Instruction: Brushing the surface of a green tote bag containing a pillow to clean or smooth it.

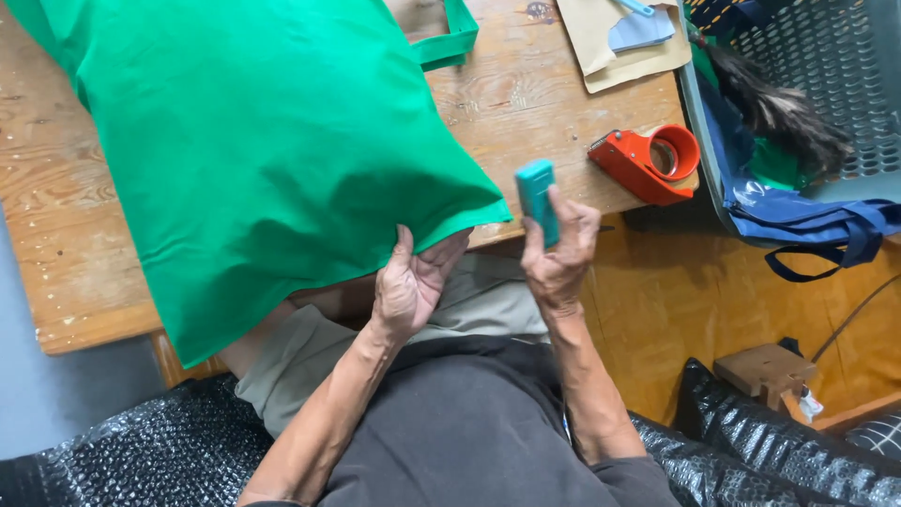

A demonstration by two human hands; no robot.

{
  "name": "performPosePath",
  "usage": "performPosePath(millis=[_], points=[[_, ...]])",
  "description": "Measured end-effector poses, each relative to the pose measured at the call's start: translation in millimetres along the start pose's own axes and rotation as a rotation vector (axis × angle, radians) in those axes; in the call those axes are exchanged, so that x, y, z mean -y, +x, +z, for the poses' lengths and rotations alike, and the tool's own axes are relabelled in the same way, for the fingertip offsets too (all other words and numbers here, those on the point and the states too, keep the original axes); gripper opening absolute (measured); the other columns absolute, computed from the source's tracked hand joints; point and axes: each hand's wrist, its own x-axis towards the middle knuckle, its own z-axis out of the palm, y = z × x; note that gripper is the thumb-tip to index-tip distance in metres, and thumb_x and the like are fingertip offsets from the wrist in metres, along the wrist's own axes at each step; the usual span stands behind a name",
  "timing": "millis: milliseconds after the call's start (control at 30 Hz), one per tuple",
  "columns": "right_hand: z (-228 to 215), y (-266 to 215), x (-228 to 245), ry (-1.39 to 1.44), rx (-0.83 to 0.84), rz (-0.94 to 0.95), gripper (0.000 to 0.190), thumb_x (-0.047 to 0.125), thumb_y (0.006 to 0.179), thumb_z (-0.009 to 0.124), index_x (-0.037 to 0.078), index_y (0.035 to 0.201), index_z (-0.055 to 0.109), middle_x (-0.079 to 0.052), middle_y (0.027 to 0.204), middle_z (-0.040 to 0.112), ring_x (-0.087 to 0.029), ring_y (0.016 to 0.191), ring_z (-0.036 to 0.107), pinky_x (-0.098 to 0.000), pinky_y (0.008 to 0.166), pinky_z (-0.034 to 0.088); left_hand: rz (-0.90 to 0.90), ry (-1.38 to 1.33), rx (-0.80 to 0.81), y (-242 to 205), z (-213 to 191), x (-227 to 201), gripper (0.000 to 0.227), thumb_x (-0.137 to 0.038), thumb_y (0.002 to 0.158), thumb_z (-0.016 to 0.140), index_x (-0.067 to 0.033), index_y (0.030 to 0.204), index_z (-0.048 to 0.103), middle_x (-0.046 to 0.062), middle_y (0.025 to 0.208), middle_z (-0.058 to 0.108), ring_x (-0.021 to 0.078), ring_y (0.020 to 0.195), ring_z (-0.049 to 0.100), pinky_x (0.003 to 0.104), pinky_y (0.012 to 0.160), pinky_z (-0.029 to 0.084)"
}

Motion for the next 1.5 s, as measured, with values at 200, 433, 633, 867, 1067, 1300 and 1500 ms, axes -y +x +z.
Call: performPosePath(millis=[200,433,633,867,1067,1300,1500], points=[[-15.6,23.9,42.3,0.122,0.007,0.029,0.051,0.021,0.094,0.077,0.004,0.140,0.063,-0.018,0.115,0.059,-0.033,0.102,0.062,-0.0415,0.091,0.048,-0.117,0.003,0.084,25.4,-8.2,37.0,0.052,-0.043,0.106,0.052,-0.0042,0.141,0.058,0.026,0.140,0.059,0.0385,0.137,0.051,0.055,0.122,0.033],[13.8,0.5,28.6,0.139,0.121,-0.121,0.041,0.014,0.091,0.071,0.011,0.131,0.072,-0.016,0.118,0.061,-0.035,0.107,0.063,-0.0453,0.091,0.053,-0.051,0.009,0.055,46.3,-39.0,58.4,0.045,-0.030,0.108,0.051,-0.0071,0.146,0.054,0.017,0.146,0.057,0.0318,0.139,0.050,0.051,0.121,0.033],[-12.1,-17.7,-5.3,0.081,0.072,0.099,0.049,0.017,0.095,0.075,0.003,0.140,0.061,-0.017,0.109,0.058,-0.033,0.097,0.063,-0.0438,0.082,0.054,-0.078,0.083,-0.023,18.2,-17.0,25.2,0.037,-0.028,0.106,0.056,-0.0160,0.140,0.062,0.013,0.134,0.068,0.0289,0.124,0.065,0.053,0.118,0.042],[0.1,-12.7,15.7,0.237,0.032,0.183,0.060,0.026,0.096,0.075,0.000,0.145,0.053,-0.016,0.118,0.057,-0.027,0.105,0.061,-0.0413,0.087,0.055,-0.069,0.217,-0.195,-45.0,-54.6,-8.9,0.038,-0.018,0.102,0.058,-0.0113,0.139,0.062,0.020,0.128,0.069,0.0370,0.120,0.066,0.063,0.115,0.040],[28.7,-16.4,11.6,0.617,0.074,0.537,0.068,0.016,0.096,0.071,0.006,0.156,0.038,-0.010,0.129,0.056,-0.018,0.111,0.059,-0.0308,0.098,0.051,0.017,0.440,-0.681,-110.9,-36.5,-125.4,0.067,-0.004,0.083,0.059,0.0023,0.148,0.046,0.016,0.153,0.052,0.0309,0.136,0.053,0.044,0.114,0.044],[46.1,40.4,31.1,0.569,0.076,0.266,0.063,0.012,0.100,0.068,0.005,0.155,0.037,-0.014,0.137,0.053,-0.024,0.126,0.056,-0.0371,0.107,0.048,0.832,-0.001,-1.046,-113.5,-47.4,-223.7,0.078,-0.052,0.065,0.070,-0.0094,0.130,0.069,0.013,0.134,0.073,0.0308,0.123,0.072,0.045,0.103,0.063],[62.2,129.0,26.6,0.461,0.050,0.051,0.056,0.007,0.105,0.064,0.005,0.154,0.035,-0.017,0.137,0.050,-0.031,0.128,0.054,-0.0414,0.112,0.046,1.258,0.167,-0.778,-83.4,-53.0,-230.7,0.095,-0.050,0.059,0.071,0.0037,0.135,0.055,0.027,0.139,0.059,0.0410,0.132,0.058,0.058,0.108,0.050]])
